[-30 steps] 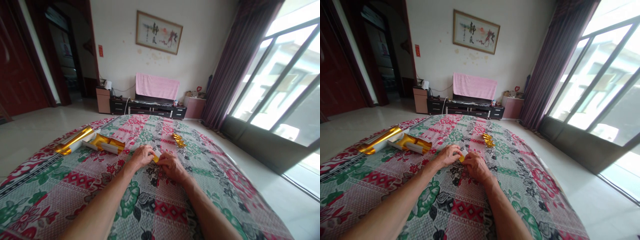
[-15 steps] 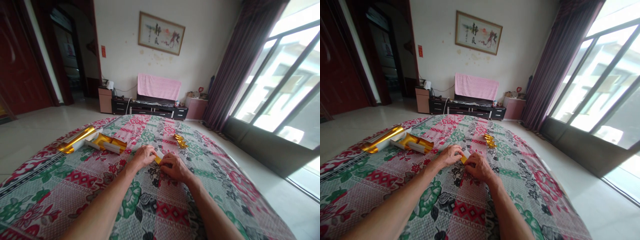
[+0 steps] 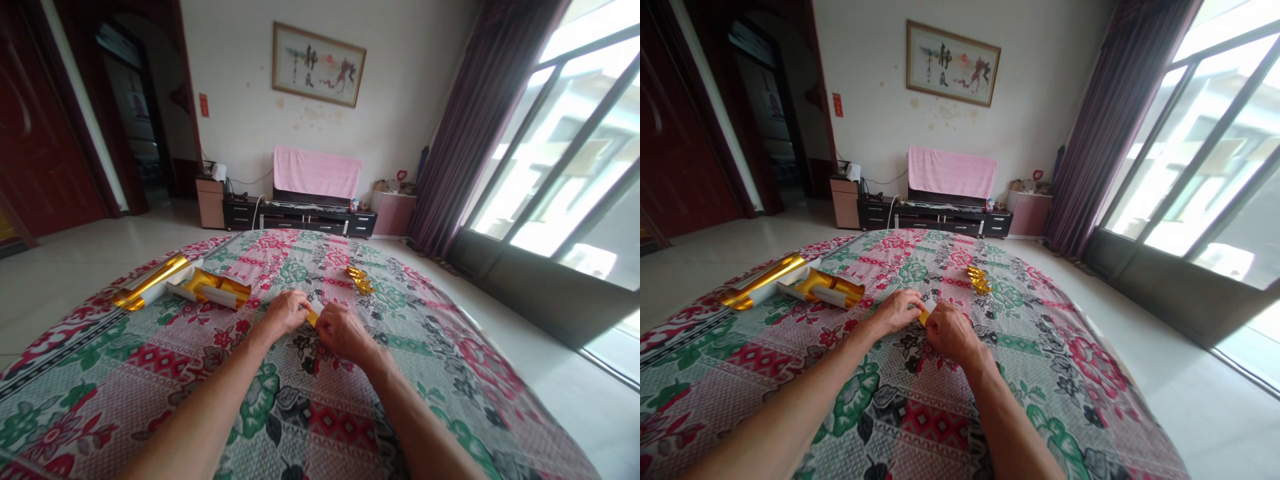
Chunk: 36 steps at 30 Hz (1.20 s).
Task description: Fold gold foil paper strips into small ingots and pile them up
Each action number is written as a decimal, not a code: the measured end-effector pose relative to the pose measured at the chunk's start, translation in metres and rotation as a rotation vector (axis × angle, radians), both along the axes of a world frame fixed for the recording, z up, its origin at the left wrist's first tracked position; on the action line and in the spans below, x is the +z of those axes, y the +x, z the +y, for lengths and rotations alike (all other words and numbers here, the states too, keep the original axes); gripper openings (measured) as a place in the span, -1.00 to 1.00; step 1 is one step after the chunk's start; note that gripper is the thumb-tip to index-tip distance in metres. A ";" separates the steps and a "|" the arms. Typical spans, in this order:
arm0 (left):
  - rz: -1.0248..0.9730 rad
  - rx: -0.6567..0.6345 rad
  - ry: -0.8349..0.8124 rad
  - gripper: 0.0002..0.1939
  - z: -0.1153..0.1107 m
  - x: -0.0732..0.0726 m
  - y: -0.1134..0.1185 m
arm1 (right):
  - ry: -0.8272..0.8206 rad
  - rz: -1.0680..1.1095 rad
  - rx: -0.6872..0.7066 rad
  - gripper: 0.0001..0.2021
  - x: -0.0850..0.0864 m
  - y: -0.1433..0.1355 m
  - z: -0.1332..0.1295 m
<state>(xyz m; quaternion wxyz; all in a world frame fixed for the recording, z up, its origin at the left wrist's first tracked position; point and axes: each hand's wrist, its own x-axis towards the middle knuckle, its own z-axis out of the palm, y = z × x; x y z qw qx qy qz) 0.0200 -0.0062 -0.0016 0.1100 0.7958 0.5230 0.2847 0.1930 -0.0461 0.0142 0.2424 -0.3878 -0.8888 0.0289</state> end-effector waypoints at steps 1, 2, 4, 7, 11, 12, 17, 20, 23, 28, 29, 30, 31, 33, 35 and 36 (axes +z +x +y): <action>-0.003 0.000 0.003 -0.84 0.000 0.000 0.000 | 0.008 -0.012 -0.015 -0.86 0.000 -0.001 -0.001; -0.002 0.001 0.006 -0.83 0.000 0.000 0.000 | 0.012 -0.022 -0.029 -0.86 0.000 -0.002 -0.001; 0.007 0.001 0.017 -0.84 -0.002 0.001 0.001 | 0.013 -0.031 -0.055 -0.88 0.000 -0.003 -0.002; 0.021 -0.004 0.041 -0.89 -0.005 0.003 0.002 | 0.012 -0.025 -0.088 -0.88 0.000 -0.001 -0.001; 0.032 -0.019 0.041 -0.87 -0.009 0.006 0.002 | 0.009 -0.009 -0.092 -0.85 -0.004 0.002 0.001; 0.035 -0.019 0.036 -0.86 -0.010 0.007 0.002 | 0.009 -0.005 -0.088 -0.85 -0.004 0.003 0.002; 0.060 -0.020 0.027 -0.85 -0.011 0.009 0.002 | 0.008 -0.004 -0.093 -0.83 -0.005 0.003 0.003; 0.077 -0.012 0.025 -0.86 -0.011 0.010 0.003 | 0.010 -0.024 -0.123 -0.82 -0.005 0.002 0.003; 0.086 -0.006 0.019 -0.87 -0.010 0.010 0.003 | 0.007 -0.053 -0.163 -0.81 -0.005 -0.001 0.004; 0.099 -0.011 0.022 -0.89 -0.011 0.011 0.004 | -0.017 -0.104 -0.224 -0.81 -0.001 -0.005 0.002; 0.104 -0.010 0.023 -0.89 -0.011 0.012 0.004 | -0.019 -0.112 -0.231 -0.81 0.000 -0.006 0.002; 0.108 -0.009 0.024 -0.90 -0.012 0.012 0.004 | -0.020 -0.119 -0.238 -0.81 0.001 -0.006 0.002; 0.112 -0.007 0.027 -0.90 -0.012 0.012 0.005 | -0.023 -0.128 -0.245 -0.81 0.002 -0.007 0.002; 0.112 -0.003 0.033 -0.89 -0.012 0.012 0.005 | -0.026 -0.145 -0.263 -0.82 0.004 -0.008 0.002; 0.111 0.002 0.036 -0.87 -0.012 0.011 0.005 | -0.024 -0.157 -0.272 -0.83 0.004 -0.009 0.003; 0.112 0.005 0.035 -0.86 -0.012 0.010 0.005 | -0.022 -0.157 -0.271 -0.83 0.004 -0.009 0.004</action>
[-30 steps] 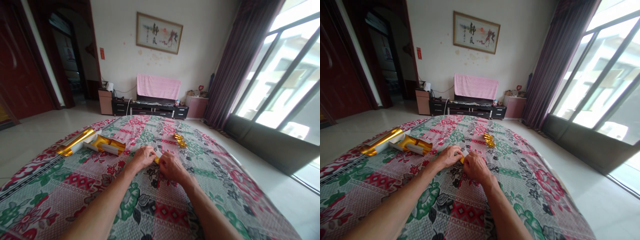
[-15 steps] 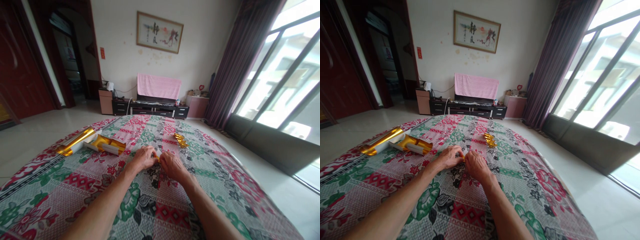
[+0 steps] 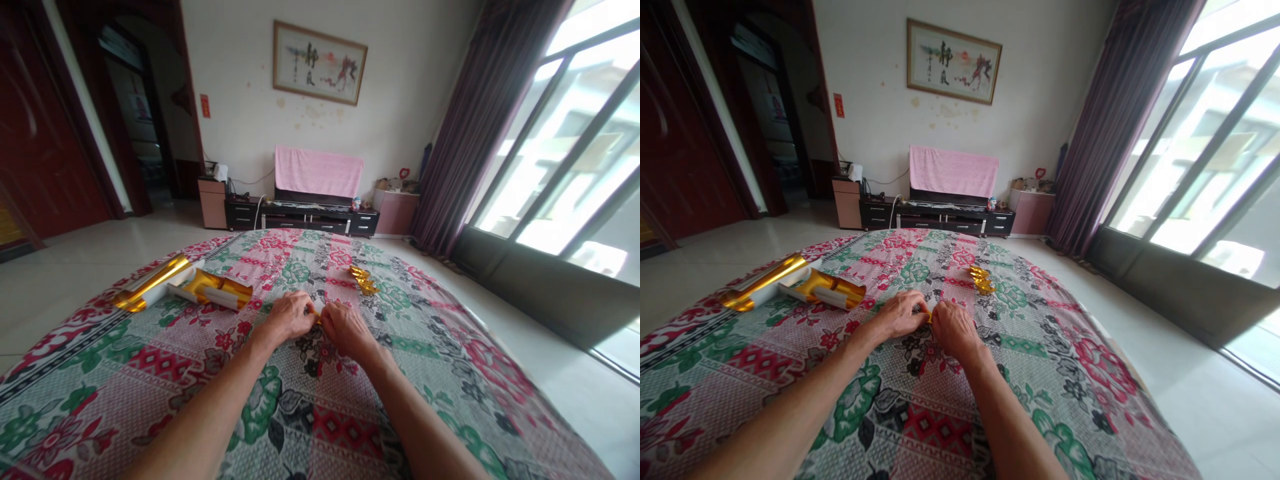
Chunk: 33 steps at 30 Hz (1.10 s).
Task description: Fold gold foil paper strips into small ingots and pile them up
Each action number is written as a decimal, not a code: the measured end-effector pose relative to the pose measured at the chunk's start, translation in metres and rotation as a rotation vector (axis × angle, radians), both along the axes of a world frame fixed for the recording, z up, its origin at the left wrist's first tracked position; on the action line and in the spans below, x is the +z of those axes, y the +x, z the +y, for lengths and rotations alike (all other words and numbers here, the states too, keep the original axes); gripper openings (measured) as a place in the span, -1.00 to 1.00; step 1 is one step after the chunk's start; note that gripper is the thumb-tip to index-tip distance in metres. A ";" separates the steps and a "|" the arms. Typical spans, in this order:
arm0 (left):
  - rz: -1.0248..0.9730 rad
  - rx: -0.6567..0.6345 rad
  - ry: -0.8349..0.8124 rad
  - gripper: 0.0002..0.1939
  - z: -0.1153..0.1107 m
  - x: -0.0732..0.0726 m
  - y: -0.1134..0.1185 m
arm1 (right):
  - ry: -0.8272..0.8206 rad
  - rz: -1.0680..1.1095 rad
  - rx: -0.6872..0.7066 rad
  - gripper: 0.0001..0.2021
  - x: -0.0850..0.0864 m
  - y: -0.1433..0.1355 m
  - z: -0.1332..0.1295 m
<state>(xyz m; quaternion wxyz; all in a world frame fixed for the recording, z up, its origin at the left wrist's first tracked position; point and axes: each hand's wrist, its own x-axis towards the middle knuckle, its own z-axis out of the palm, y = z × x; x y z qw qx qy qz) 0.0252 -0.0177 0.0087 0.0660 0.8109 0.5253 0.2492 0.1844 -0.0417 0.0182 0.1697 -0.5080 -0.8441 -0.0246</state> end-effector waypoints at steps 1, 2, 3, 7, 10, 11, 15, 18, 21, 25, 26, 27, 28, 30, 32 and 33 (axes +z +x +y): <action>0.002 0.006 -0.002 -0.85 0.000 0.000 0.000 | 0.000 0.005 0.002 -0.84 -0.001 0.000 0.001; 0.004 0.014 -0.007 -0.84 -0.001 0.000 0.000 | -0.003 0.016 0.007 -0.84 -0.001 0.001 0.002; 0.009 0.024 -0.012 -0.83 -0.001 0.000 0.001 | -0.005 0.034 0.015 -0.84 -0.002 0.003 0.004; 0.019 0.053 -0.022 -0.84 -0.004 0.001 0.002 | -0.013 0.185 0.119 -0.82 -0.007 0.014 0.010; 0.019 0.054 -0.027 -0.83 -0.005 0.001 0.003 | -0.020 0.349 0.194 -0.78 -0.009 0.025 0.014; 0.020 0.052 -0.030 -0.82 -0.005 0.001 0.003 | -0.026 0.380 0.210 -0.76 -0.009 0.027 0.014; 0.016 0.046 -0.023 -0.84 -0.003 0.000 0.002 | -0.062 0.390 0.271 -0.81 -0.009 0.030 0.014; 0.014 0.040 -0.020 -0.85 -0.002 -0.001 0.002 | -0.073 0.361 0.266 -0.94 -0.010 0.028 0.013; 0.012 0.041 -0.015 -0.84 -0.002 -0.002 0.002 | -0.061 0.347 0.221 -0.98 -0.012 0.027 0.013; 0.004 0.041 -0.008 -0.84 -0.002 -0.002 0.002 | -0.051 0.351 0.235 -0.95 -0.012 0.025 0.012; 0.002 0.043 -0.007 -0.85 -0.002 -0.002 0.002 | -0.051 0.355 0.236 -0.95 -0.011 0.025 0.011; 0.002 0.044 -0.006 -0.86 -0.002 -0.002 0.002 | -0.053 0.358 0.232 -0.94 -0.010 0.024 0.010; 0.004 0.046 -0.004 -0.87 -0.002 -0.003 0.002 | -0.058 0.359 0.225 -0.93 -0.009 0.024 0.010; 0.008 0.049 0.000 -0.88 -0.001 -0.003 0.002 | -0.067 0.354 0.213 -0.93 -0.008 0.023 0.009; 0.008 0.046 0.002 -0.88 -0.001 -0.004 0.002 | -0.070 0.343 0.204 -0.93 -0.008 0.022 0.009; 0.007 0.044 0.002 -0.87 0.000 -0.004 0.002 | -0.068 0.336 0.201 -0.93 -0.008 0.022 0.010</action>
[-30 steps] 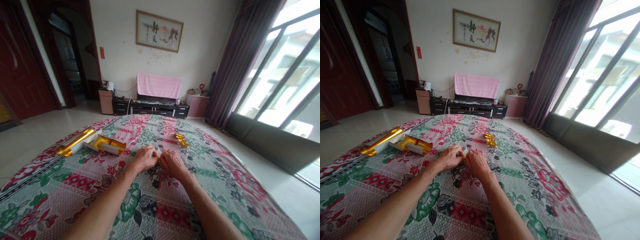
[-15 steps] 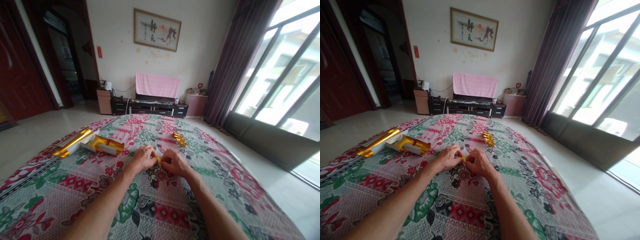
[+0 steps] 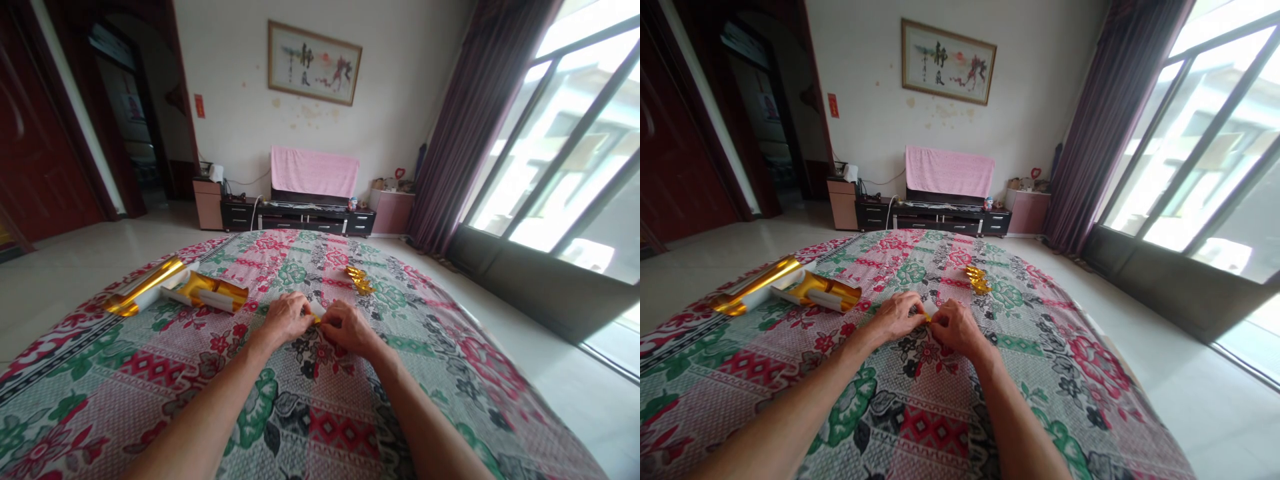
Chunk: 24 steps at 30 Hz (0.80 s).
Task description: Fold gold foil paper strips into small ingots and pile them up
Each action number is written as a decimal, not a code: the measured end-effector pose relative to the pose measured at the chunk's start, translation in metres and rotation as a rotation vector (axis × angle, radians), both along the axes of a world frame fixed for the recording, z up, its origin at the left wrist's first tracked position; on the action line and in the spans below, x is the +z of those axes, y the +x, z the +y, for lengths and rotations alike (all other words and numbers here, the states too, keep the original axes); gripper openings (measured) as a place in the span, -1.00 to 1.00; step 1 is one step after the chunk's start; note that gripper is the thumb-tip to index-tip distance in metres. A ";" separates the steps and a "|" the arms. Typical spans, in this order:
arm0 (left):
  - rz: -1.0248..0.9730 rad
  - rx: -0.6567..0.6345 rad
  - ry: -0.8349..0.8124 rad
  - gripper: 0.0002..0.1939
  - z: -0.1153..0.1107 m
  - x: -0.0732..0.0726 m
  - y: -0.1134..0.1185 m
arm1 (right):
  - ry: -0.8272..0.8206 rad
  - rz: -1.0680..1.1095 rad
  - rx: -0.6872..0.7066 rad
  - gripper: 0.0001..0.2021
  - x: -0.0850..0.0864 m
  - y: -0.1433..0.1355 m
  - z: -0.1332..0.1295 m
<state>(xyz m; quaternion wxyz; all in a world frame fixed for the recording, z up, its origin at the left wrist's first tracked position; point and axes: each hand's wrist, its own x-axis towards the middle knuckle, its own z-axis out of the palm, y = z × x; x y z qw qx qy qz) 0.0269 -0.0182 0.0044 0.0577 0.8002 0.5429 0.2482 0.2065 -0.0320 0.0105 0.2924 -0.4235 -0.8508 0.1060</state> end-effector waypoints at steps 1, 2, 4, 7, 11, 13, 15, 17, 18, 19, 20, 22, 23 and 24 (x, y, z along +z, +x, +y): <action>-0.002 -0.001 0.000 -0.86 0.000 0.000 0.000 | 0.006 -0.007 -0.004 -0.92 0.000 0.000 0.000; -0.001 -0.003 0.000 -0.86 0.000 0.000 0.000 | 0.014 -0.015 -0.008 -0.91 0.000 0.000 0.001; 0.002 -0.004 0.004 -0.87 0.000 -0.001 0.000 | 0.029 -0.031 -0.017 -0.88 -0.001 -0.001 0.001; 0.008 -0.005 0.007 -0.87 0.000 -0.001 0.000 | 0.050 -0.047 -0.027 -0.83 -0.002 -0.002 0.001; 0.008 -0.003 -0.004 -0.84 0.000 0.000 0.000 | 0.089 -0.058 -0.075 -0.82 -0.002 -0.006 0.000; 0.010 -0.002 -0.014 -0.83 -0.001 0.001 0.000 | 0.088 -0.058 -0.117 -0.83 -0.003 -0.009 0.000; 0.014 -0.004 -0.019 -0.85 -0.001 0.001 0.000 | 0.068 -0.050 -0.157 -0.83 -0.002 -0.010 0.000; 0.016 -0.003 -0.016 -0.87 0.000 0.001 0.000 | 0.040 -0.030 -0.179 -0.84 -0.003 -0.010 0.001; 0.016 -0.002 -0.016 -0.87 0.000 0.001 0.000 | 0.026 -0.020 -0.185 -0.84 -0.003 -0.010 0.002; 0.016 -0.002 -0.015 -0.87 0.000 0.001 0.000 | 0.016 -0.013 -0.186 -0.84 -0.003 -0.009 0.002; 0.014 -0.001 -0.016 -0.87 0.000 0.001 0.000 | 0.007 -0.011 -0.184 -0.84 -0.002 -0.009 0.003; 0.009 0.001 -0.018 -0.87 0.000 0.001 0.000 | -0.004 -0.026 -0.175 -0.84 -0.001 -0.008 0.003; 0.008 0.001 -0.020 -0.86 -0.001 0.001 0.000 | -0.004 -0.041 -0.167 -0.83 0.000 -0.007 0.003; 0.007 0.001 -0.021 -0.86 -0.001 0.002 0.000 | -0.002 -0.056 -0.156 -0.82 0.001 -0.006 0.003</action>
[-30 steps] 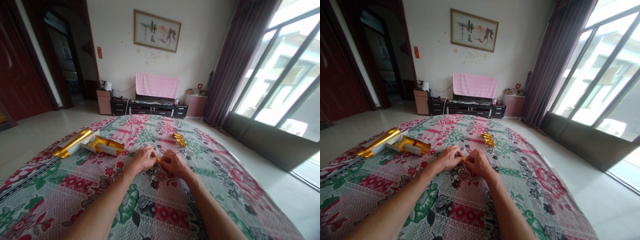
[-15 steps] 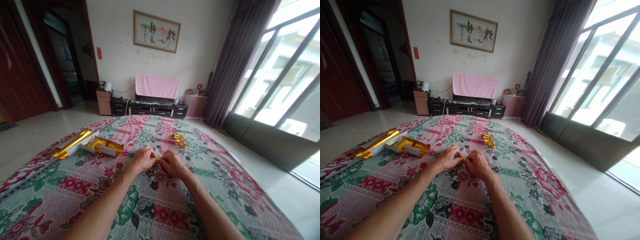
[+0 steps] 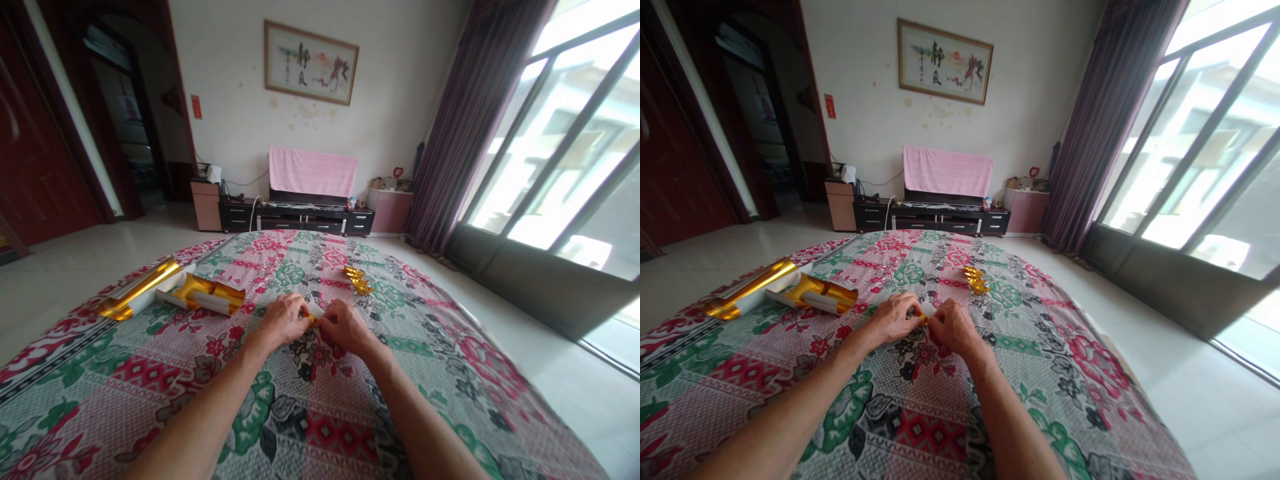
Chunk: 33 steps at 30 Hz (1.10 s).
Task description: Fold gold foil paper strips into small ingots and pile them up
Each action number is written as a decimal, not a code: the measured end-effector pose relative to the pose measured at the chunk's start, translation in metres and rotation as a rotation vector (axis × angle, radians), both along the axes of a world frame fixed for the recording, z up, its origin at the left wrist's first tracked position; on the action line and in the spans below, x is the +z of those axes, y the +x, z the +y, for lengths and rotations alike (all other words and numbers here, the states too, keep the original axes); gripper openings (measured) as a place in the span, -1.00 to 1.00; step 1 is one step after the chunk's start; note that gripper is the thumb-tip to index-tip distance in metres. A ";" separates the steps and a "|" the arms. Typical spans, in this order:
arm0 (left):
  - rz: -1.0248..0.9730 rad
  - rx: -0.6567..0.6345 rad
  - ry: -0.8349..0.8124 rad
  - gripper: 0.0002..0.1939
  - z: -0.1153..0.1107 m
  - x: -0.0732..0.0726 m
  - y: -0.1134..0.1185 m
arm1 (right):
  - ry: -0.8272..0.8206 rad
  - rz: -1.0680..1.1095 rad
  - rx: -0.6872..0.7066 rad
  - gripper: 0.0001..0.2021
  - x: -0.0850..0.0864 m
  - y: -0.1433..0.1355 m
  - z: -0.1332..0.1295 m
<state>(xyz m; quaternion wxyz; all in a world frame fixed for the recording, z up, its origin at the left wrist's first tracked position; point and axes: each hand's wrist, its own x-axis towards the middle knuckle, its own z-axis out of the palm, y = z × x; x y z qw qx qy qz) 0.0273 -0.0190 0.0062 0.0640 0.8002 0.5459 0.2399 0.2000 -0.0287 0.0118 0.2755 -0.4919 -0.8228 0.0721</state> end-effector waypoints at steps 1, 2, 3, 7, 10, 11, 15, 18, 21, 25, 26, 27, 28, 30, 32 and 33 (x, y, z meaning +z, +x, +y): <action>0.000 -0.002 -0.001 -0.86 0.000 0.000 0.000 | 0.002 -0.015 0.013 -0.81 0.001 0.000 0.000; 0.000 -0.004 -0.002 -0.86 -0.001 0.001 0.000 | 0.006 -0.028 0.027 -0.80 0.002 0.001 0.000; 0.001 -0.006 -0.001 -0.86 -0.001 0.001 0.000 | 0.012 -0.039 0.041 -0.78 0.003 0.001 -0.001; 0.012 -0.008 0.008 -0.86 -0.001 0.000 0.000 | 0.044 -0.067 0.058 -0.77 0.003 0.001 -0.001; 0.016 -0.014 0.005 -0.86 0.000 0.000 -0.001 | 0.057 -0.077 0.009 -0.79 0.000 -0.002 -0.001; 0.017 -0.016 0.003 -0.87 -0.001 0.000 -0.001 | 0.060 -0.073 -0.015 -0.80 -0.001 -0.003 0.000; 0.023 -0.004 0.001 -0.89 -0.001 0.001 0.000 | 0.057 -0.046 -0.086 -0.81 -0.005 -0.006 0.002; 0.013 -0.001 0.009 -0.88 -0.003 0.002 0.001 | 0.047 -0.032 -0.090 -0.82 -0.006 -0.006 0.002; -0.006 -0.046 0.081 -0.91 -0.005 0.003 0.002 | 0.044 -0.020 -0.089 -0.82 -0.005 -0.006 0.002; -0.020 -0.157 0.092 -0.89 -0.005 0.003 0.003 | 0.051 -0.021 -0.082 -0.81 -0.003 -0.006 0.000; -0.024 -0.180 0.076 -0.87 -0.005 0.003 0.003 | 0.053 -0.026 -0.084 -0.81 -0.003 -0.006 0.000; -0.030 -0.201 0.063 -0.84 -0.004 0.003 0.003 | 0.055 -0.033 -0.088 -0.80 -0.003 -0.006 0.000; -0.036 -0.217 0.057 -0.82 -0.004 0.003 0.003 | 0.056 -0.039 -0.091 -0.80 -0.003 -0.006 0.000; -0.060 -0.228 0.056 -0.80 -0.004 0.003 0.003 | 0.056 -0.043 -0.096 -0.80 -0.003 -0.006 0.000; -0.093 -0.213 0.054 -0.80 -0.005 0.003 0.004 | 0.056 -0.039 -0.098 -0.81 -0.003 -0.007 0.000; -0.109 -0.202 0.048 -0.80 -0.006 0.003 0.004 | 0.055 -0.037 -0.099 -0.81 -0.004 -0.007 0.000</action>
